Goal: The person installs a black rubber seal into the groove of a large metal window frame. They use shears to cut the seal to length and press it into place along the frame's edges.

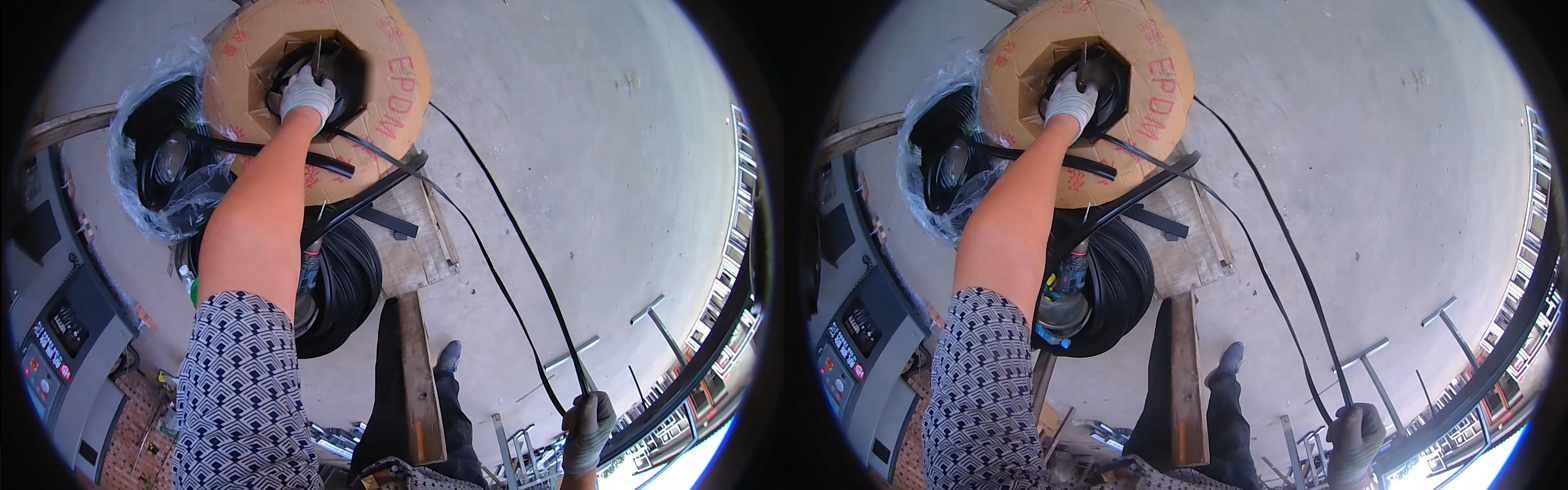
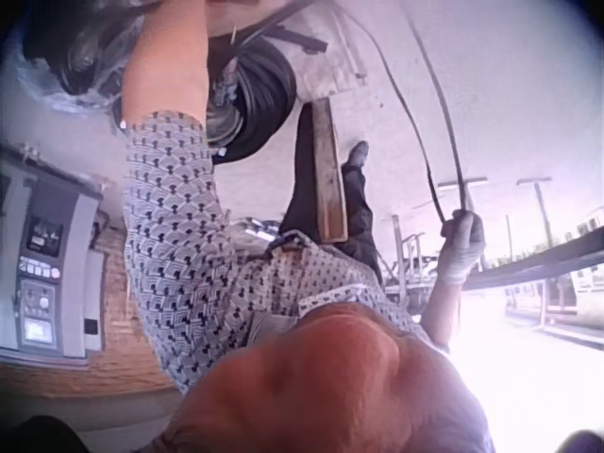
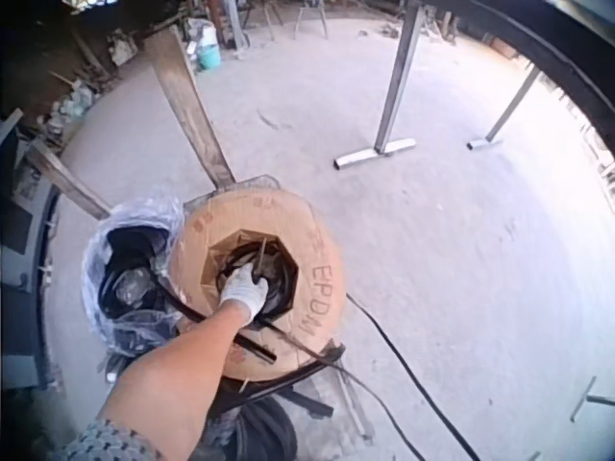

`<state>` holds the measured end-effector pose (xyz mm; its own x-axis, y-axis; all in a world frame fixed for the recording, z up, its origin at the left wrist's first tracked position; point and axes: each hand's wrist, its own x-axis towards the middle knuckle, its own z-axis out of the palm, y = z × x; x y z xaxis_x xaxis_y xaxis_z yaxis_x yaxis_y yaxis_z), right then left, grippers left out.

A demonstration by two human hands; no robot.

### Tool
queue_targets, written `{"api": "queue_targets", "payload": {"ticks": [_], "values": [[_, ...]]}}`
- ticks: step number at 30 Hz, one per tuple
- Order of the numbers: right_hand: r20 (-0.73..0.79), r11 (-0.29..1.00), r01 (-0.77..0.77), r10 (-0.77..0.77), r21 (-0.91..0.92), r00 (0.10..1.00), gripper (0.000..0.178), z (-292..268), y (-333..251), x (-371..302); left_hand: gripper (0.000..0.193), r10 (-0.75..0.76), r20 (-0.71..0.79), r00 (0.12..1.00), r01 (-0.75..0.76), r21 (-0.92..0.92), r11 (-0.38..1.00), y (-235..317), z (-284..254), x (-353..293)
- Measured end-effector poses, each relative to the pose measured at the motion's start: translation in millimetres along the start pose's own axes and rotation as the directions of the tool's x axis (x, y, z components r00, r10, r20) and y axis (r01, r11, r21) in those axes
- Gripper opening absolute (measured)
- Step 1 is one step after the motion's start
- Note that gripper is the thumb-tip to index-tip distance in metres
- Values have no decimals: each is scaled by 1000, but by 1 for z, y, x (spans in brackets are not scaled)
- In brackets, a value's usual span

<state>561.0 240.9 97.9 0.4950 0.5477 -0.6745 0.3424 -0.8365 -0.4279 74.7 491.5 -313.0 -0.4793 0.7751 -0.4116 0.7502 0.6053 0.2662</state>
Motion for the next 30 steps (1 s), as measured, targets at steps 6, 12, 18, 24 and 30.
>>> {"api": "queue_targets", "payload": {"ticks": [6,12,18,24,30], "values": [[-39,983,-92,87,-157,995,38,-10,35,8,67,-89,-14,996,90,63,994,-5,27,32],[-62,980,-133,125,-149,990,37,-18,48,17,55,83,-37,996,-64,370,927,9,24,9],[-152,996,31,-43,-80,987,38,-35,12,29,46,329,-153,932,-268,321,908,-4,2,-21],[-291,983,180,-179,-23,940,44,-77,-21,21,48,160,-429,889,-296,-272,916,3,-57,-74],[-363,900,399,-317,177,876,27,-140,-31,-9,30,-39,-282,959,-224,-832,507,8,-113,-166]]}}
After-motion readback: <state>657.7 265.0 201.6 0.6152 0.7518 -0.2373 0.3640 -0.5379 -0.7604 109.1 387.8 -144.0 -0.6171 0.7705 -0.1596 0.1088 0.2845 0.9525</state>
